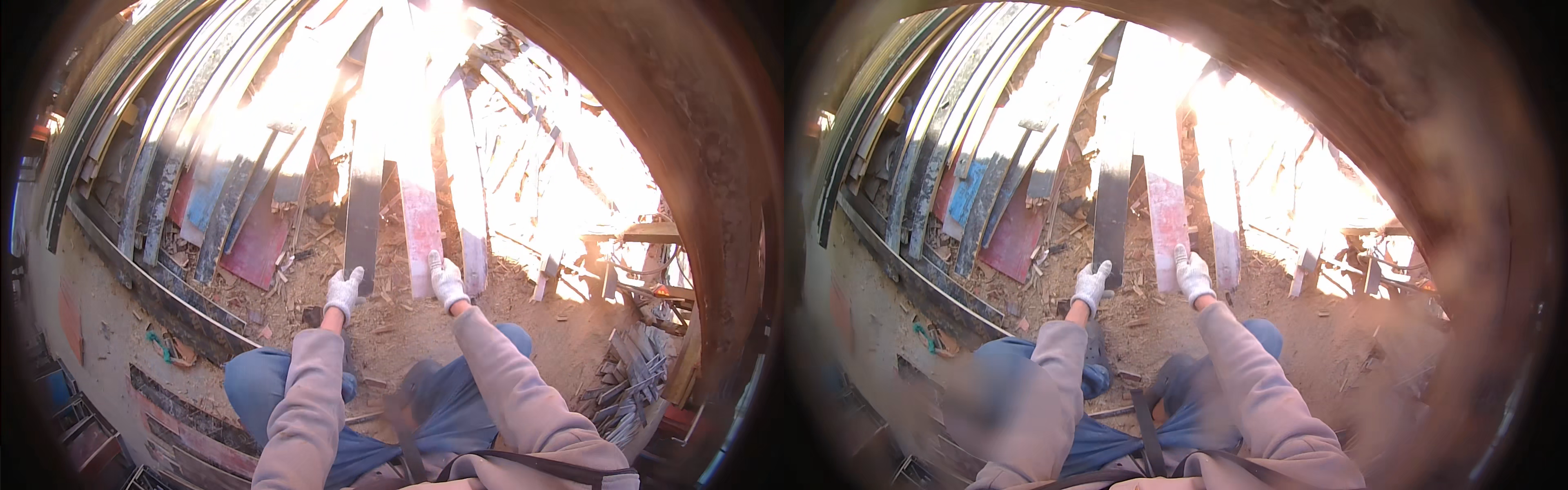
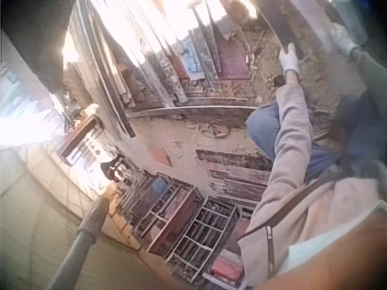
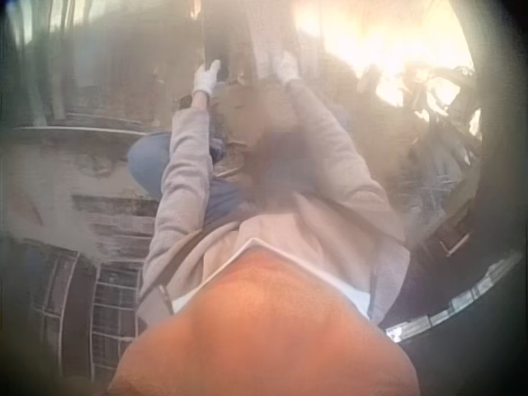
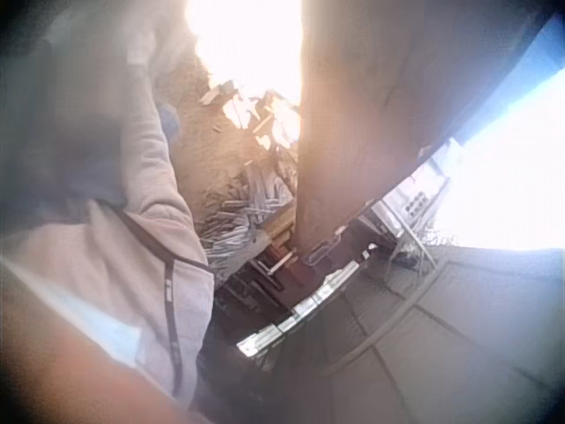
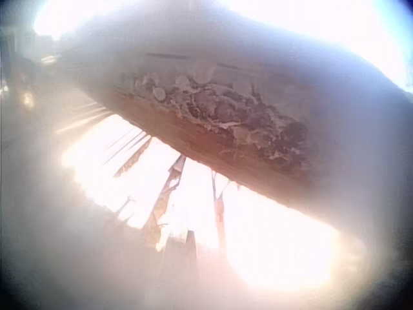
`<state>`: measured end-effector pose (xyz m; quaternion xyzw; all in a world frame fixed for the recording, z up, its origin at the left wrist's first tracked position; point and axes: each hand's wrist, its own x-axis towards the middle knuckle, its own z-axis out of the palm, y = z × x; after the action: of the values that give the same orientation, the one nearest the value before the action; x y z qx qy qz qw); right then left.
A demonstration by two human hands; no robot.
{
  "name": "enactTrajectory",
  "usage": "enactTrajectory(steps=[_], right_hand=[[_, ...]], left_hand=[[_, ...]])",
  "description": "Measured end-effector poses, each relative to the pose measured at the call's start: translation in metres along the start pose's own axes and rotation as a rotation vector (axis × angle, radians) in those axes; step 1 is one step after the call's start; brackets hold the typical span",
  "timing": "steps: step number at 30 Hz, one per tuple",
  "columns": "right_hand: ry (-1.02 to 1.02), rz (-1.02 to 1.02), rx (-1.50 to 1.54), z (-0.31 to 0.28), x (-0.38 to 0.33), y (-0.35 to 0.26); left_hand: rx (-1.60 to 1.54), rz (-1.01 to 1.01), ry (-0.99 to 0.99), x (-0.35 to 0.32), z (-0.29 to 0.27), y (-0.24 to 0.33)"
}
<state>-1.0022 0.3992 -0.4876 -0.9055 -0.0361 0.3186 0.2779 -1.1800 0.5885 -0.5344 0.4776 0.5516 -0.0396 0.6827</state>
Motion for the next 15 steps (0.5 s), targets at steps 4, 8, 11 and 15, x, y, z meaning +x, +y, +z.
enactTrajectory(steps=[4, 8, 11, 15], right_hand=[[-0.140, -0.294, -0.115, 0.001, -0.056, -0.053], [-0.218, -0.530, -0.445, 0.002, -0.046, -0.065], [-0.006, -0.451, -0.160, -0.025, -0.033, -0.071], [0.323, -0.200, 0.137, -0.068, 0.057, -0.002]], left_hand=[[-0.307, 0.077, -0.140, -0.011, -0.004, 0.005], [-0.281, 0.156, -0.298, -0.031, -0.004, 0.019], [-0.131, 0.327, -0.149, -0.033, -0.001, 0.013], [-0.343, 0.289, -0.193, -0.083, -0.010, 0.057]])
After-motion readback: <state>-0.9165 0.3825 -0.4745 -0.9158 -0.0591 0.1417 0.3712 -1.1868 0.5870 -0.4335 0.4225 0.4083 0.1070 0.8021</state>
